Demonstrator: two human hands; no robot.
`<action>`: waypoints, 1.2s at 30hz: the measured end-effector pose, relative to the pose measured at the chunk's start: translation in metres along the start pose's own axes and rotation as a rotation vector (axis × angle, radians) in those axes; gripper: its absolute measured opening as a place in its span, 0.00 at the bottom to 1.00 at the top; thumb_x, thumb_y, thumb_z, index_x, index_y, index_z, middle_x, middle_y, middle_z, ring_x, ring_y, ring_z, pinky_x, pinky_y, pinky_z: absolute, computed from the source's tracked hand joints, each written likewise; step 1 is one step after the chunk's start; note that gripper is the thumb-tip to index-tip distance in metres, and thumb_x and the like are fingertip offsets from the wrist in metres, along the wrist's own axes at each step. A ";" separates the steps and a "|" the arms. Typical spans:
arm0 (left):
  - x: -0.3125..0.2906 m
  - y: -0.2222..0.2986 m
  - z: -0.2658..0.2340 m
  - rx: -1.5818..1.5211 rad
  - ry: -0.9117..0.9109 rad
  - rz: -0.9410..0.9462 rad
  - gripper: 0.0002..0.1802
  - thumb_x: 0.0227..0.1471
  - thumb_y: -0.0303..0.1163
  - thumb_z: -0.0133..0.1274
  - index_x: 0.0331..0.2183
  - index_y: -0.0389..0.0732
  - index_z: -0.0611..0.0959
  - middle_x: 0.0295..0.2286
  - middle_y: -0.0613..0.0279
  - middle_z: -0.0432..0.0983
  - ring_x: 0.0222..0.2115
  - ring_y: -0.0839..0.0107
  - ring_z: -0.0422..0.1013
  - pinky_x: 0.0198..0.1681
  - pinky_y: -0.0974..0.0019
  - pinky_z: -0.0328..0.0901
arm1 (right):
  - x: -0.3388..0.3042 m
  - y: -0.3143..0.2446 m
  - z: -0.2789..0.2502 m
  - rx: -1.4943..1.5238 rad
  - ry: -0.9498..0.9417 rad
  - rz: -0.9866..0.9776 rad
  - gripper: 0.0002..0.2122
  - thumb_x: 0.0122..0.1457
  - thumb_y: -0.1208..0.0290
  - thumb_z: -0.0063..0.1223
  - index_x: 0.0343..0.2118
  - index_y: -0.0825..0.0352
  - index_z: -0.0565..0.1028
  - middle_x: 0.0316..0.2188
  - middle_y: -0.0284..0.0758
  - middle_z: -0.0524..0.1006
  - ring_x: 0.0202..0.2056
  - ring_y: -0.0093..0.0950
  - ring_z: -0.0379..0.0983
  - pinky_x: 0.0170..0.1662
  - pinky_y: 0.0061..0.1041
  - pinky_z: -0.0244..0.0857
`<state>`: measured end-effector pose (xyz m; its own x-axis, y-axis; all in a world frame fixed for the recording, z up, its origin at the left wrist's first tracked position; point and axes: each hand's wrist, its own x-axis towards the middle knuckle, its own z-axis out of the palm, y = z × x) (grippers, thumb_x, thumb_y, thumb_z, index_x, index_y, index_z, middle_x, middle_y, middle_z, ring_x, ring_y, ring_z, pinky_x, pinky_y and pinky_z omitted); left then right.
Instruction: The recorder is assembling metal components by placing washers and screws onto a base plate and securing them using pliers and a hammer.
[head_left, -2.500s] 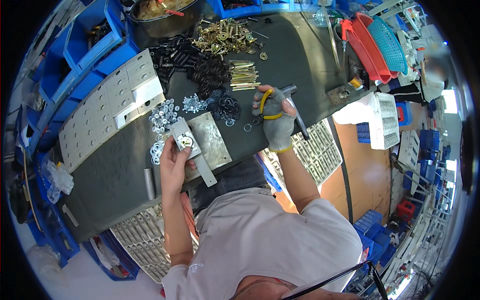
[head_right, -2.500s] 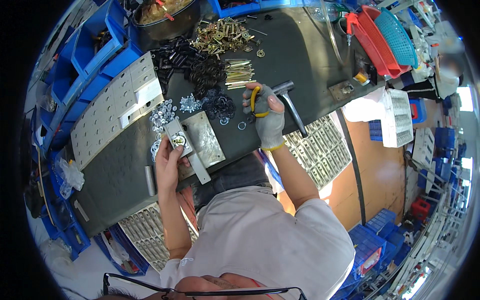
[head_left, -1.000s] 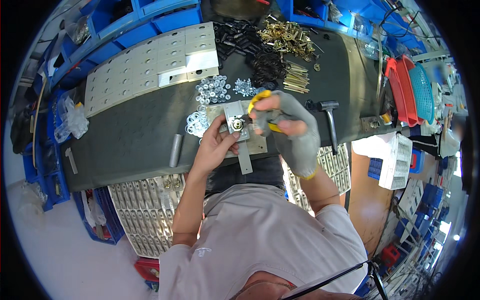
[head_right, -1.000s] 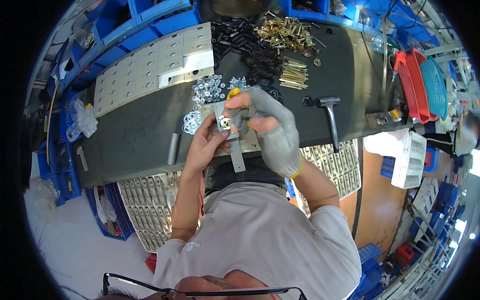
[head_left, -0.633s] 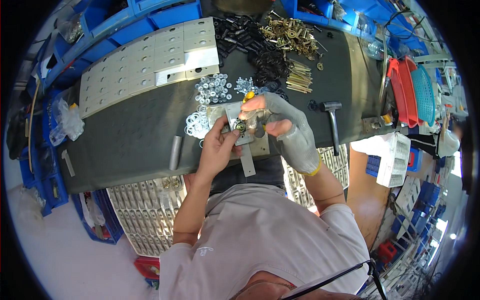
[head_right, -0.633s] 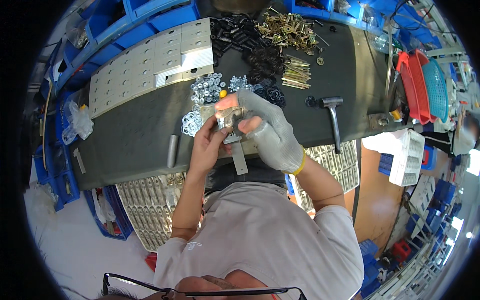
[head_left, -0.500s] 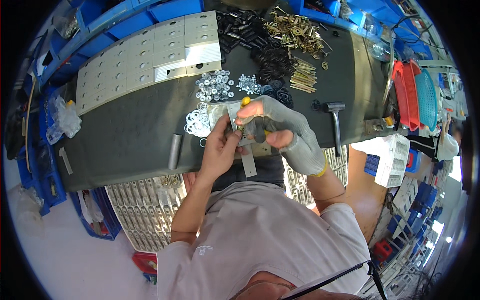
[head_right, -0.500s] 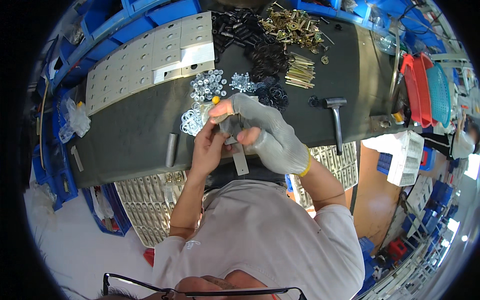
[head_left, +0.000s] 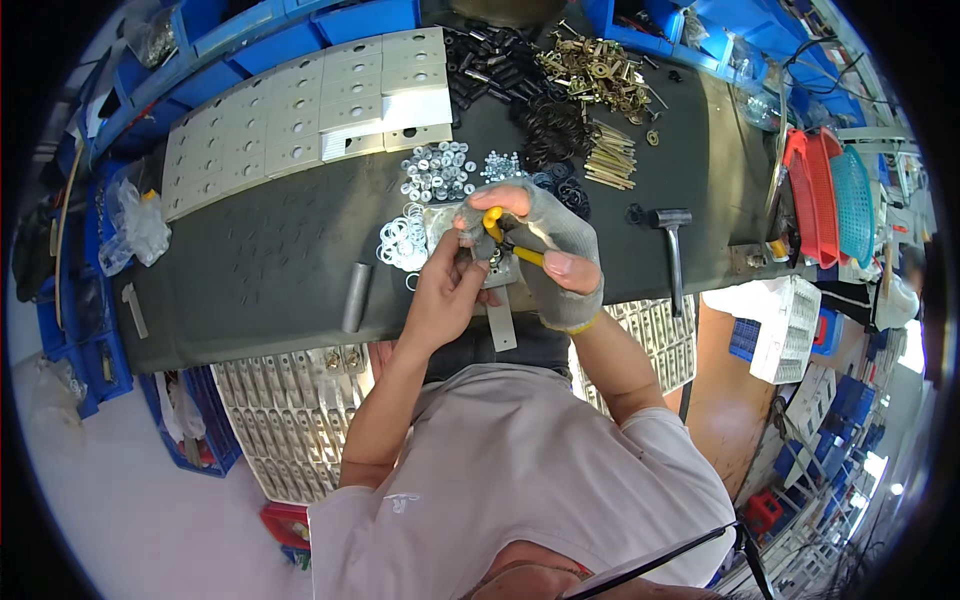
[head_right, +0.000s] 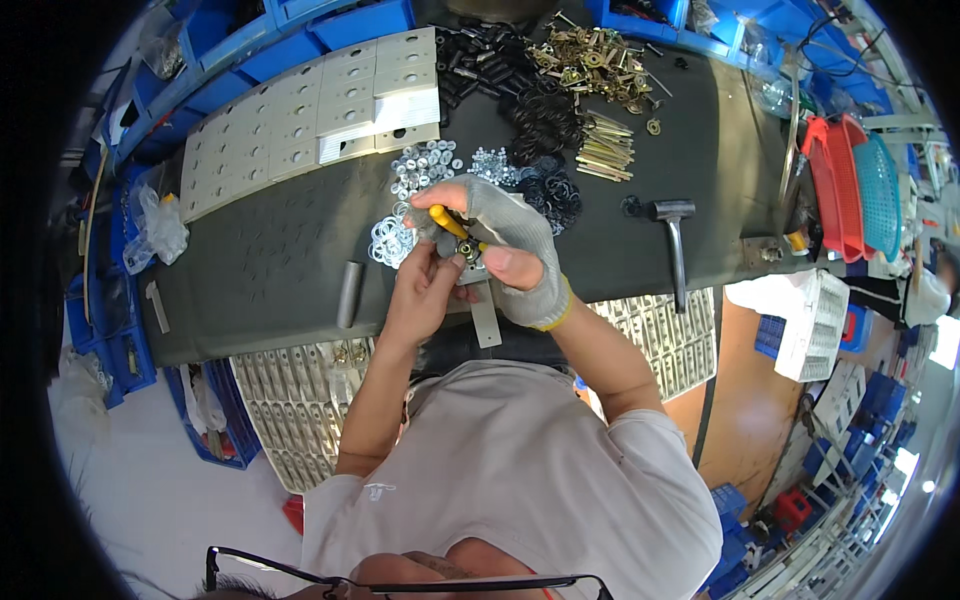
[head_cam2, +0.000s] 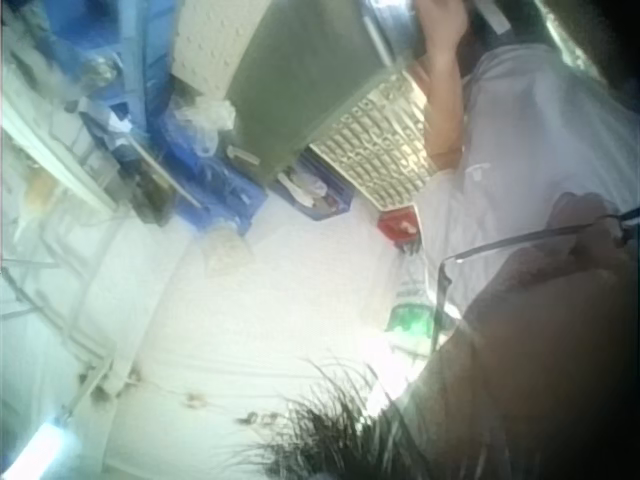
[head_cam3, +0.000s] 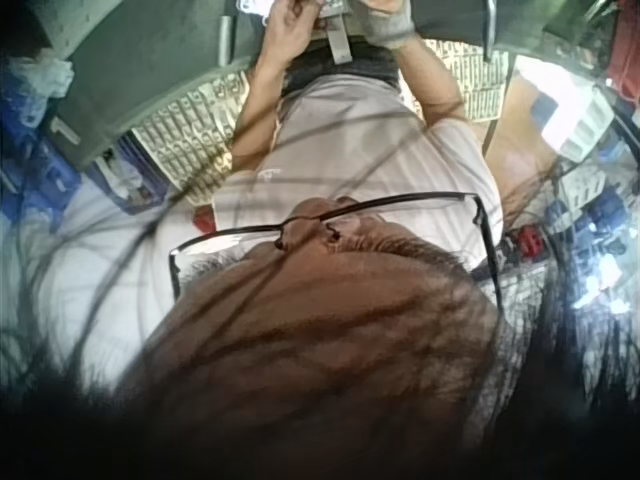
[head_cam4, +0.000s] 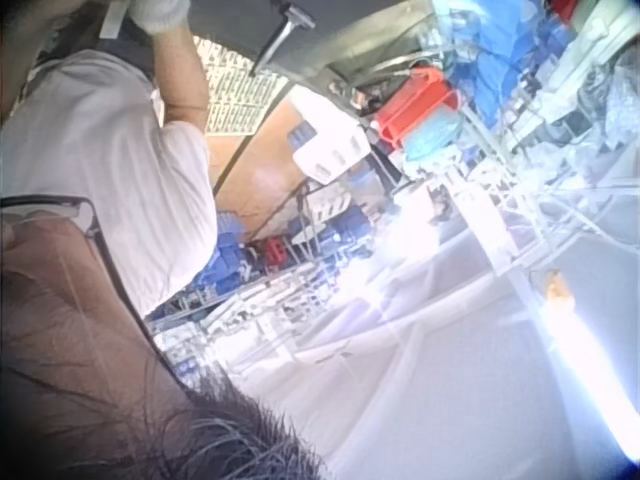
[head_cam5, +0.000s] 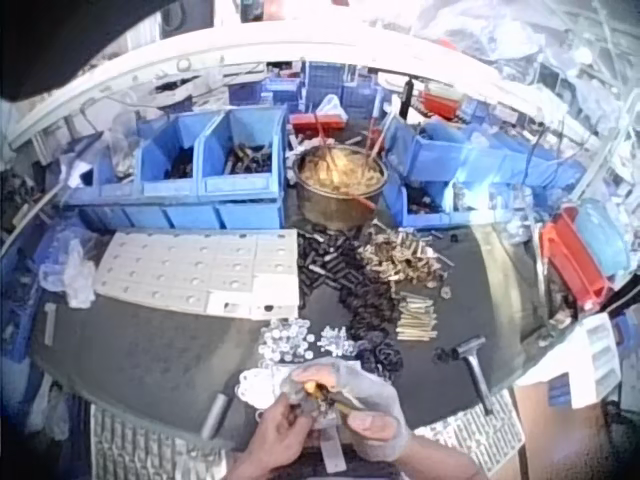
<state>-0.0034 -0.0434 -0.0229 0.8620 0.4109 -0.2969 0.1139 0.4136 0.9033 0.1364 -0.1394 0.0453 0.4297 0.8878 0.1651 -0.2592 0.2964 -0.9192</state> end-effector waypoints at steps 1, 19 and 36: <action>0.000 0.000 0.000 -0.001 0.002 -0.005 0.21 0.66 0.23 0.48 0.58 0.32 0.67 0.32 0.67 0.72 0.27 0.83 0.71 0.30 0.71 0.75 | 0.002 -0.001 0.004 -0.010 0.038 -0.034 0.36 0.55 0.42 0.52 0.54 0.74 0.76 0.51 0.47 0.75 0.51 0.36 0.74 0.57 0.34 0.65; 0.000 -0.003 -0.002 -0.012 -0.048 -0.002 0.22 0.67 0.23 0.47 0.60 0.33 0.67 0.39 0.62 0.78 0.30 0.80 0.75 0.31 0.71 0.75 | 0.003 0.005 0.000 -0.041 0.266 -0.068 0.30 0.69 0.40 0.41 0.23 0.67 0.72 0.23 0.28 0.71 0.23 0.19 0.62 0.26 0.21 0.51; -0.002 -0.002 -0.004 -0.021 -0.012 0.021 0.22 0.66 0.23 0.47 0.60 0.31 0.67 0.38 0.61 0.78 0.26 0.76 0.76 0.29 0.71 0.74 | 0.020 -0.026 0.002 0.030 0.033 -0.161 0.34 0.67 0.35 0.40 0.23 0.68 0.73 0.23 0.29 0.72 0.24 0.18 0.63 0.27 0.21 0.52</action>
<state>-0.0068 -0.0418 -0.0249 0.8700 0.4101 -0.2738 0.0852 0.4219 0.9026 0.1499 -0.1281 0.0733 0.4959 0.8159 0.2973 -0.2100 0.4449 -0.8706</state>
